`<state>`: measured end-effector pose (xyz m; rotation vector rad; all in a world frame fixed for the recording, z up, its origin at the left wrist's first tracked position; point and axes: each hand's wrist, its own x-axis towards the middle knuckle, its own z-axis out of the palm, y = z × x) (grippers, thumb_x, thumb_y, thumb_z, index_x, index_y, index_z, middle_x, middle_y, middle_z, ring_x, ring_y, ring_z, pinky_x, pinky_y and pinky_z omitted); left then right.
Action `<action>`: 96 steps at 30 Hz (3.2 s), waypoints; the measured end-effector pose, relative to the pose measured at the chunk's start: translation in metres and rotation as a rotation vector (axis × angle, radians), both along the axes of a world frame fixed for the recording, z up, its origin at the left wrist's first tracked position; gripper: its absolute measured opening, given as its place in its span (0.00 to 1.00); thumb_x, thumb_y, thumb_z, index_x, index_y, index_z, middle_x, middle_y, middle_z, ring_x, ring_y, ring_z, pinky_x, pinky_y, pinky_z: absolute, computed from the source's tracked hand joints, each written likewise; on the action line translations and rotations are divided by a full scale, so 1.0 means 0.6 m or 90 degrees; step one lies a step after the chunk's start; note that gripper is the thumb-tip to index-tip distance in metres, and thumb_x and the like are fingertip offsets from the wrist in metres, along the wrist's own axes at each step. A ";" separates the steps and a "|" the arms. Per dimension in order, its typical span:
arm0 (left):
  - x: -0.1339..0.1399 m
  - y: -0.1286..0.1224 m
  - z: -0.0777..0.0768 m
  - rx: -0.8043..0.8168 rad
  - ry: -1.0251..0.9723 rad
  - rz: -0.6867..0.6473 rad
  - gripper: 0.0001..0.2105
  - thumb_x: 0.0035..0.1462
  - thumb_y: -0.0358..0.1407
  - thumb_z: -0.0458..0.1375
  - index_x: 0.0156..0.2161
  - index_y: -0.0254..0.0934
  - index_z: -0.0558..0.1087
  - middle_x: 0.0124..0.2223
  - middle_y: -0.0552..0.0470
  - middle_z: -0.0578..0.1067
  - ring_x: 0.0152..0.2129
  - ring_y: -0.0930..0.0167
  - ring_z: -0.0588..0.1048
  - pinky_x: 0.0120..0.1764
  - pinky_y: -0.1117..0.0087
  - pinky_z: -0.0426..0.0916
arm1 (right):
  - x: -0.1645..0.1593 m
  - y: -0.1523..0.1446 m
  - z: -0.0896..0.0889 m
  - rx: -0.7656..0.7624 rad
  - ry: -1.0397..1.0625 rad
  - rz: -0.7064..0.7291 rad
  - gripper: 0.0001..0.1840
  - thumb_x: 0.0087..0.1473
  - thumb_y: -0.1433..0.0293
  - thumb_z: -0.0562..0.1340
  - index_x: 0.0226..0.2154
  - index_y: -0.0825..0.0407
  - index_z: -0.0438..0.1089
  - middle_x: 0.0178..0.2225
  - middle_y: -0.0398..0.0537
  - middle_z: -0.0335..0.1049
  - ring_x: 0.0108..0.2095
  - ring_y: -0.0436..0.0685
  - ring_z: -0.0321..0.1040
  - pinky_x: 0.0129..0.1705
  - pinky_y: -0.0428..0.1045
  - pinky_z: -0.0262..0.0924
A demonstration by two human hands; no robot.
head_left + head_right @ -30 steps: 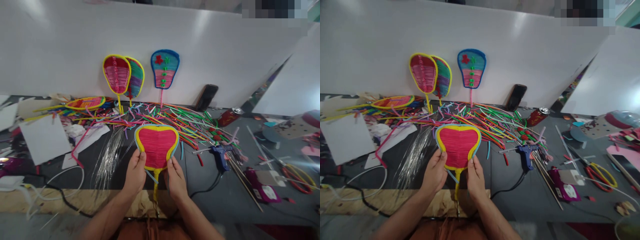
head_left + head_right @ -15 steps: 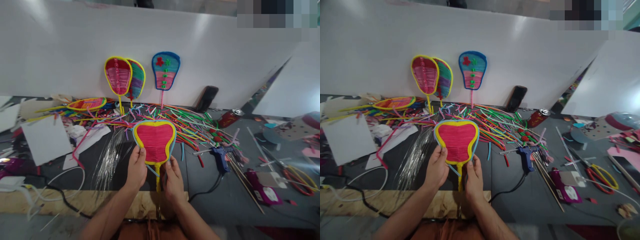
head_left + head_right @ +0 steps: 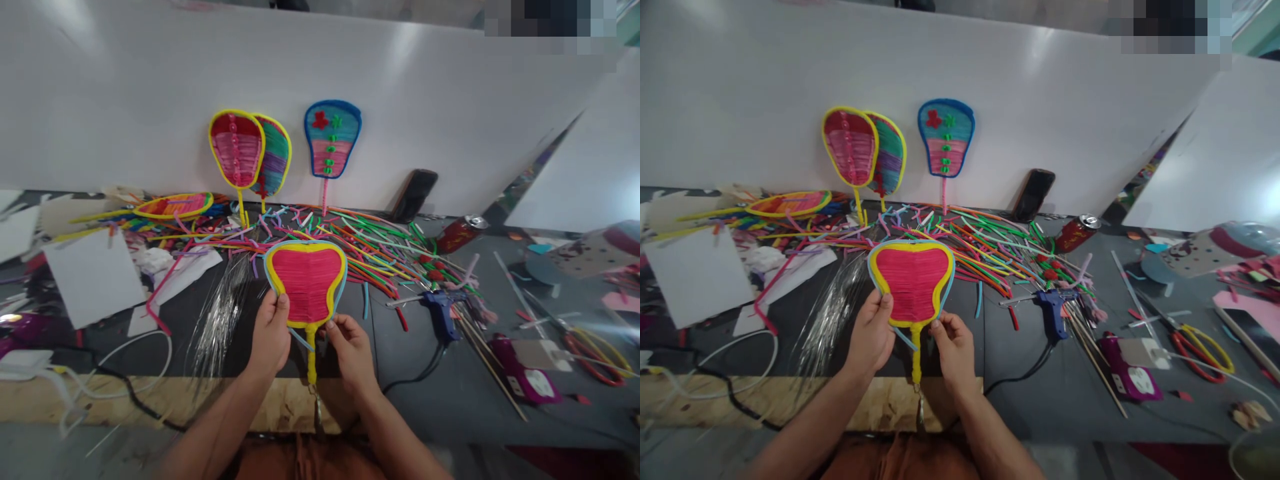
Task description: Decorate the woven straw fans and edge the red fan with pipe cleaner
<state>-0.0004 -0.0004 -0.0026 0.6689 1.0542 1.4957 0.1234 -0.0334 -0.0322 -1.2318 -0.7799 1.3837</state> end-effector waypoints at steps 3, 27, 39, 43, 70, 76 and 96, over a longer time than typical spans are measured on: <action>-0.005 -0.004 -0.008 -0.001 0.019 0.001 0.15 0.55 0.41 0.58 0.46 0.38 0.69 0.44 0.50 0.76 0.41 0.68 0.73 0.46 0.66 0.66 | 0.013 0.003 0.003 -0.002 -0.068 0.035 0.11 0.46 0.62 0.66 0.29 0.54 0.72 0.24 0.41 0.68 0.24 0.48 0.61 0.28 0.44 0.59; -0.009 -0.027 -0.019 -0.059 -0.070 -0.042 0.18 0.52 0.44 0.60 0.46 0.37 0.69 0.43 0.49 0.76 0.40 0.66 0.74 0.45 0.64 0.67 | 0.010 -0.011 0.006 -0.190 0.204 0.115 0.20 0.35 0.65 0.74 0.30 0.54 0.69 0.23 0.38 0.70 0.20 0.44 0.67 0.22 0.39 0.66; -0.005 -0.019 0.001 -0.065 -0.098 -0.045 0.17 0.51 0.43 0.61 0.44 0.37 0.69 0.41 0.50 0.77 0.38 0.67 0.75 0.46 0.61 0.66 | 0.002 -0.006 0.018 -0.169 0.268 0.111 0.18 0.36 0.67 0.73 0.31 0.52 0.69 0.25 0.37 0.69 0.20 0.44 0.66 0.21 0.39 0.65; -0.002 -0.018 -0.011 -0.053 -0.036 -0.022 0.15 0.51 0.44 0.59 0.42 0.39 0.70 0.39 0.52 0.76 0.37 0.68 0.74 0.44 0.64 0.66 | -0.001 -0.007 0.013 -0.165 0.242 0.085 0.19 0.35 0.66 0.74 0.30 0.53 0.68 0.24 0.37 0.69 0.21 0.44 0.67 0.24 0.40 0.66; -0.002 -0.019 -0.048 -0.120 -0.052 -0.018 0.14 0.47 0.43 0.62 0.34 0.36 0.68 0.33 0.54 0.76 0.34 0.69 0.75 0.42 0.65 0.67 | 0.033 -0.024 -0.023 0.191 -0.460 0.233 0.07 0.56 0.69 0.56 0.30 0.52 0.68 0.25 0.43 0.70 0.26 0.51 0.68 0.30 0.44 0.62; -0.003 -0.016 -0.050 -0.143 -0.058 -0.005 0.17 0.43 0.43 0.64 0.37 0.35 0.69 0.33 0.52 0.76 0.35 0.68 0.75 0.41 0.65 0.67 | 0.037 -0.019 -0.032 0.377 -0.604 0.227 0.11 0.60 0.72 0.52 0.36 0.52 0.69 0.31 0.47 0.74 0.32 0.52 0.71 0.34 0.45 0.64; 0.001 -0.015 -0.064 -0.155 0.112 -0.034 0.14 0.49 0.43 0.58 0.37 0.34 0.70 0.30 0.53 0.75 0.26 0.72 0.72 0.32 0.71 0.66 | 0.073 0.030 -0.025 0.683 -0.827 0.510 0.23 0.58 0.76 0.54 0.56 0.48 0.59 0.36 0.48 0.70 0.35 0.54 0.63 0.35 0.46 0.61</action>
